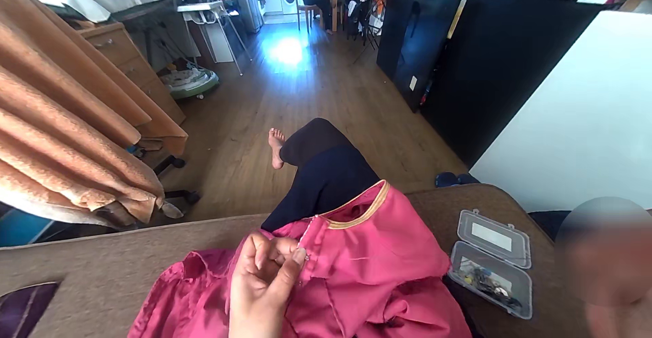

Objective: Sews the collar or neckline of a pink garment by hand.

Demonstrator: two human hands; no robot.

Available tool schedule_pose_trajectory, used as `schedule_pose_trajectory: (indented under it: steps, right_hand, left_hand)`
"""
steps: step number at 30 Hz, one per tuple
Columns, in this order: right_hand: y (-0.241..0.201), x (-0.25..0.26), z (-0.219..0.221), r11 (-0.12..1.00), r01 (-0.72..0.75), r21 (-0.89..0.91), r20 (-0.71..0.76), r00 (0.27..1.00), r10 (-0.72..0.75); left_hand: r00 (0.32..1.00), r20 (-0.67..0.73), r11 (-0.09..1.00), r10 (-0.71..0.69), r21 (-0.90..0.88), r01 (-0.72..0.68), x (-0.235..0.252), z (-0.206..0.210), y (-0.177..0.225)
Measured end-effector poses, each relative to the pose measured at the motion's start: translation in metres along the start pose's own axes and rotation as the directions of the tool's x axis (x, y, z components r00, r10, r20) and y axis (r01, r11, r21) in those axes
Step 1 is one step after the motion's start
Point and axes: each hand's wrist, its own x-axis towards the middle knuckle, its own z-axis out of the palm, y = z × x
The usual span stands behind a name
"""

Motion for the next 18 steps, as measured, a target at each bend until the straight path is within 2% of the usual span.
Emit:
schedule_pose_trajectory:
  steps: [2, 3, 5, 7, 10, 12, 15, 18]
  right_hand:
    - [-0.01, -0.02, 0.027, 0.993, -0.036, -0.114, 0.158, 0.986, 0.054]
    - [-0.013, -0.03, 0.043, 0.993, -0.048, -0.107, 0.247, 0.966, 0.073]
    - [-0.015, -0.049, 0.073, 0.997, -0.078, -0.017, 0.388, 0.918, 0.078]
    - [-0.017, -0.062, 0.096, 0.996, -0.08, 0.049, 0.46, 0.887, 0.048]
    - [-0.017, -0.071, 0.111, 0.999, -0.029, 0.03, 0.481, 0.876, 0.011]
    - [-0.015, -0.073, 0.114, 1.0, 0.01, -0.024, 0.442, 0.897, 0.002]
    - [-0.013, -0.073, 0.115, 0.998, 0.003, -0.06, 0.371, 0.928, 0.02]
    - [-0.012, -0.073, 0.116, 0.999, -0.019, -0.047, 0.363, 0.931, 0.035]
  left_hand:
    - [0.998, 0.05, 0.999, -0.032, -0.008, 0.032, -0.003, 0.005, 0.002]
    - [0.995, 0.081, 0.998, -0.054, -0.02, 0.056, -0.005, 0.008, 0.003]
    - [0.985, 0.142, 0.993, -0.096, -0.05, 0.105, -0.008, 0.012, 0.003]
    - [0.975, 0.186, 0.987, -0.124, -0.073, 0.14, -0.012, 0.014, 0.003]
    - [0.962, 0.233, 0.98, -0.145, -0.1, 0.172, -0.015, 0.015, 0.003]
    - [0.96, 0.241, 0.979, -0.142, -0.111, 0.173, -0.017, 0.016, 0.004]
    - [0.958, 0.246, 0.97, -0.149, -0.151, 0.189, -0.019, 0.017, 0.006]
    - [0.957, 0.248, 0.961, -0.152, -0.191, 0.202, -0.02, 0.017, 0.008]
